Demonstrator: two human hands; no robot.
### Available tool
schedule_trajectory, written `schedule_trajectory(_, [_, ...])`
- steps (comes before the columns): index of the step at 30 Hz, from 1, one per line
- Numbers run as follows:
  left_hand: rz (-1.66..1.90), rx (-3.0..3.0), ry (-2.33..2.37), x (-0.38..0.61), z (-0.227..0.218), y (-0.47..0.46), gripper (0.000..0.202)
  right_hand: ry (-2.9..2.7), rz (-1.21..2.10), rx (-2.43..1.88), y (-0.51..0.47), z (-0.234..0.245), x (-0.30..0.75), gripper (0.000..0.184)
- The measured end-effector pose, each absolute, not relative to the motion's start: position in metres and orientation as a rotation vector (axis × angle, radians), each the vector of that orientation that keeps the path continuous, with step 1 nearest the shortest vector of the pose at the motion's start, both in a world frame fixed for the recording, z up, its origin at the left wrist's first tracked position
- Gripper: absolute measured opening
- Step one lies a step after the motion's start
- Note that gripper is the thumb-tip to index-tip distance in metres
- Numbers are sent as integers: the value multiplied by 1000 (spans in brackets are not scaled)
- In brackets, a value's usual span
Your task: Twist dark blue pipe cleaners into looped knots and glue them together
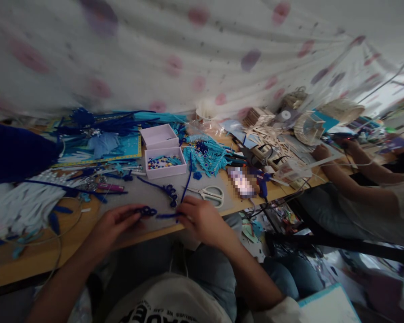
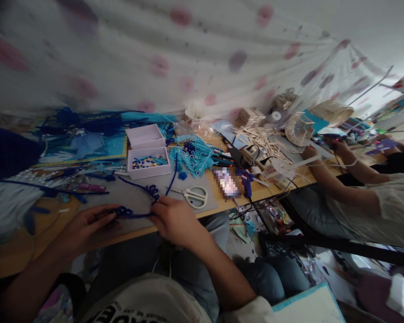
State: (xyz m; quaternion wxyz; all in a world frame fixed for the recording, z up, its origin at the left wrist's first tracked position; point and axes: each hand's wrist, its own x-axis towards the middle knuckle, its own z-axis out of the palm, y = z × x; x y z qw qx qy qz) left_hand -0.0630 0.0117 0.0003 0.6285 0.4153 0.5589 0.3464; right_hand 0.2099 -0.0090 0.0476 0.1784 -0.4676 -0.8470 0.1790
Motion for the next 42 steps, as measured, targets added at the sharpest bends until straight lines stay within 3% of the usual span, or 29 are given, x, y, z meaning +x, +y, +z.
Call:
schedule_trajectory(5, [804, 981, 1324, -69, -1, 8, 59, -1539, -29, -2188, -6, 32, 293, 38])
schedule_trajectory(12, [756, 977, 1278, -66, -10, 6, 59, -1580, 116, -2555, 18, 19, 335, 43])
schedule_trajectory(18, [756, 958, 1265, -68, -16, 2, 58, -1567, 75, -2247, -5, 24, 303, 38])
schedule_trajectory(25, [774, 910, 1295, -59, -8, 4, 63, -1815, 496, -1655, -29, 8, 228, 30])
schedule_trajectory(34, [779, 1020, 1337, -52, -3, 8, 71, -1920, 604, -1683, -27, 4, 206, 25])
schedule_trajectory(42, [780, 1083, 1319, -52, -9, 11, 61, -1946, 653, -1705, -27, 6, 203, 19])
